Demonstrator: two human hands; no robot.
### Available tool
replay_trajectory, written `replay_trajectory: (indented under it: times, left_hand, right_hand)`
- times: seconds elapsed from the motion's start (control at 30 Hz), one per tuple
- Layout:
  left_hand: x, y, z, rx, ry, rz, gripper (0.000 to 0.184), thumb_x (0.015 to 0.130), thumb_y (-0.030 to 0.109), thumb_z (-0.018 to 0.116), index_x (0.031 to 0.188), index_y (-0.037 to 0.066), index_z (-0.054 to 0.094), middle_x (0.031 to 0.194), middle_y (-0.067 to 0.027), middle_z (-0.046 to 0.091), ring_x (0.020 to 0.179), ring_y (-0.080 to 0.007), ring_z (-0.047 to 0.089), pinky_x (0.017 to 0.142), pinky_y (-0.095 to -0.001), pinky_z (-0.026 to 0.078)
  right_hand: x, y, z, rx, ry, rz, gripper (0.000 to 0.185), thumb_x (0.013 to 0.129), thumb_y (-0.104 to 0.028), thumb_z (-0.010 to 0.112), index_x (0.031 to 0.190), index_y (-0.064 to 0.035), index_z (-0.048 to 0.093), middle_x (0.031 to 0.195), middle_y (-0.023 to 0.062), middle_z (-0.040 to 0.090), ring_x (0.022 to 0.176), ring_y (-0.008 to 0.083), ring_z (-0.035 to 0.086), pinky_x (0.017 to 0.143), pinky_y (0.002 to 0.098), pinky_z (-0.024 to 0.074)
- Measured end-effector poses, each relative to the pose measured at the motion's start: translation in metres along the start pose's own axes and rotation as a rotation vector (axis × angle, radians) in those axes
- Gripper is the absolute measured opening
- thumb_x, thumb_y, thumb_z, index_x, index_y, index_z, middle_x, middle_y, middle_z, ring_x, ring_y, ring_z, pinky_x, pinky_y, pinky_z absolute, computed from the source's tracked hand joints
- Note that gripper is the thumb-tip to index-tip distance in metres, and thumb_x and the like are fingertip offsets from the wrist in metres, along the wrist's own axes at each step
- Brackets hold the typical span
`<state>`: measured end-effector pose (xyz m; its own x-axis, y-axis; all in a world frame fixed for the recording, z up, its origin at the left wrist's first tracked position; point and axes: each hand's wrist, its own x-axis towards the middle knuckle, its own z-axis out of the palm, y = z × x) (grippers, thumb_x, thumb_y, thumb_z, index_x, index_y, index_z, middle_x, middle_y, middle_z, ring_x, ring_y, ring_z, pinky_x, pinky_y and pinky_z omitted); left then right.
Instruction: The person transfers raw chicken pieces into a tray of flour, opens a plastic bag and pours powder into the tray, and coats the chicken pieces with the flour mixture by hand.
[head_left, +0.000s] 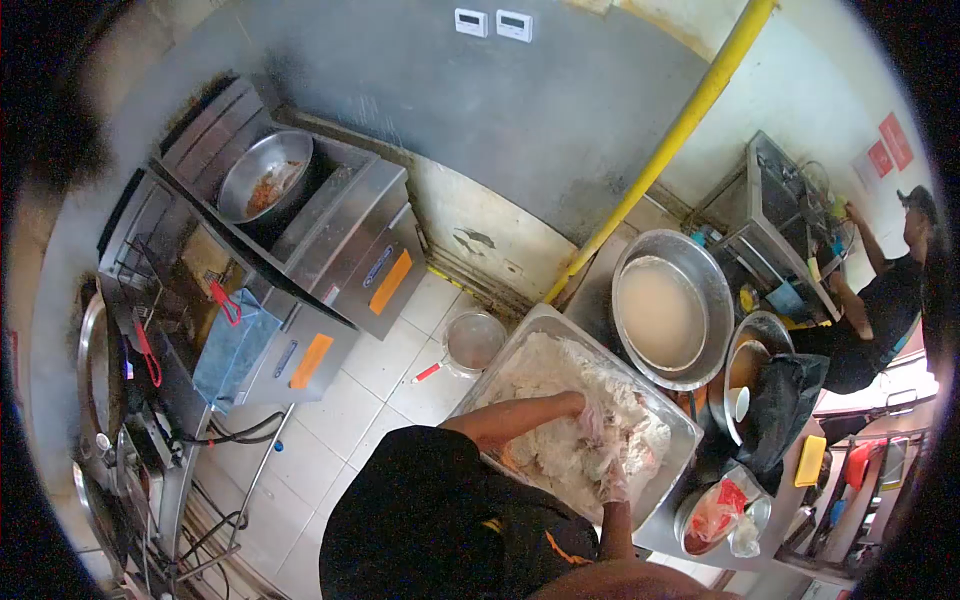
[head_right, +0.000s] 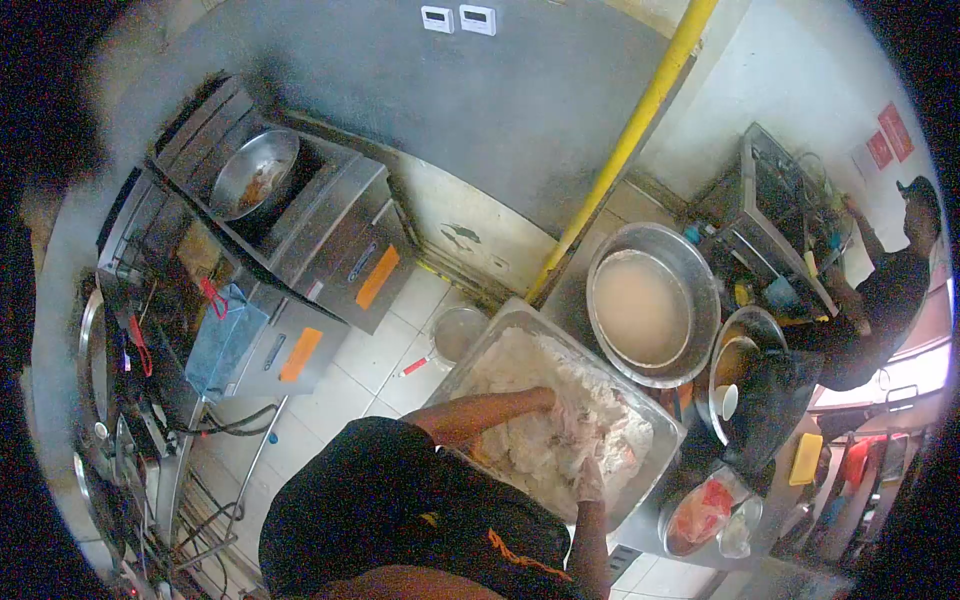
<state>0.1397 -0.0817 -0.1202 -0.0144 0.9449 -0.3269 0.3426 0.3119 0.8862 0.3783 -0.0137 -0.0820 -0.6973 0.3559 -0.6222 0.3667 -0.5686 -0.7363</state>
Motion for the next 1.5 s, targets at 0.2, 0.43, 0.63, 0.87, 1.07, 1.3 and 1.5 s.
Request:
replay_trajectory:
  times: [0.2, 0.43, 0.63, 0.87, 1.07, 1.3, 1.5]
  left_hand:
    - [0.012, 0.016, 0.017, 0.023, -0.022, -0.002, 0.037, 0.083, 0.032, 0.044, 0.112, 0.010, 0.050, 0.113, -0.0066, 0.050, 0.103, -0.0194, 0.046, 0.088, -0.0332, 0.033]
    - [0.011, 0.021, 0.031, 0.079, -0.020, 0.023, 0.035, 0.083, 0.031, 0.044, 0.110, 0.010, 0.052, 0.112, -0.0066, 0.051, 0.101, -0.0197, 0.047, 0.087, -0.0333, 0.034]
    - [-0.025, 0.006, 0.009, 0.464, 0.077, 0.077, 0.034, 0.083, 0.030, 0.044, 0.109, 0.010, 0.053, 0.110, -0.0066, 0.052, 0.100, -0.0200, 0.048, 0.086, -0.0333, 0.035]
    - [-0.081, 0.027, -0.064, 0.092, -0.119, -0.008, 0.036, 0.083, 0.032, 0.045, 0.110, 0.011, 0.052, 0.110, -0.0046, 0.053, 0.100, -0.0197, 0.048, 0.086, -0.0319, 0.036]
    - [-0.076, 0.017, -0.033, 0.318, -0.202, 0.026, 0.041, 0.074, 0.036, 0.057, 0.101, 0.005, 0.057, 0.099, -0.0087, 0.057, 0.085, -0.0170, 0.053, 0.075, -0.0335, 0.042]
    - [-0.058, -0.020, -0.024, 0.160, -0.457, -0.433, 0.042, 0.068, 0.031, 0.065, 0.098, 0.004, 0.059, 0.097, -0.0077, 0.058, 0.083, -0.0189, 0.054, 0.071, -0.0322, 0.042]
    - [-0.070, 0.006, -0.001, 0.131, -0.421, -0.220, 0.044, 0.062, 0.030, 0.069, 0.091, -0.001, 0.059, 0.083, -0.0084, 0.060, 0.077, -0.0180, 0.054, 0.072, -0.0313, 0.042]
  right_hand:
    - [-0.019, -0.032, 0.043, -0.159, 0.036, -0.185, 0.043, 0.077, -0.011, 0.048, 0.118, -0.0026, 0.038, 0.092, 0.0069, 0.052, 0.073, 0.0146, 0.052, 0.066, 0.0265, 0.0446]
    - [-0.069, -0.131, 0.083, -0.624, 0.111, -0.506, 0.041, 0.076, -0.007, 0.050, 0.116, -0.0032, 0.041, 0.085, 0.0022, 0.052, 0.072, 0.0104, 0.049, 0.063, 0.0227, 0.0405]
    - [-0.059, -0.102, 0.028, -1.086, 0.247, -0.582, 0.033, 0.080, -0.013, 0.045, 0.112, -0.0085, 0.047, 0.111, 0.0093, 0.051, 0.095, 0.0240, 0.052, 0.078, 0.0331, 0.0420]
    - [-0.044, -0.042, -0.048, -0.628, 0.254, -0.316, 0.031, 0.081, -0.019, 0.048, 0.105, 0.0019, 0.052, 0.097, 0.0068, 0.056, 0.086, 0.0187, 0.054, 0.077, 0.0264, 0.0420]
    - [-0.108, -0.106, 0.029, -1.007, 0.058, 0.075, 0.036, 0.079, -0.026, 0.053, 0.109, -0.0046, 0.051, 0.103, 0.0101, 0.056, 0.093, 0.0210, 0.052, 0.085, 0.0304, 0.0385]
    - [-0.061, -0.026, -0.032, -0.960, -0.216, -0.212, 0.043, 0.079, -0.024, 0.053, 0.119, -0.0092, 0.042, 0.122, 0.0083, 0.041, 0.109, 0.0208, 0.040, 0.094, 0.0295, 0.0300]
    - [0.006, 0.030, 0.004, -0.732, -0.420, -0.473, 0.038, 0.079, -0.018, 0.053, 0.115, -0.0076, 0.045, 0.116, 0.0059, 0.045, 0.102, 0.0177, 0.044, 0.089, 0.0284, 0.0339]
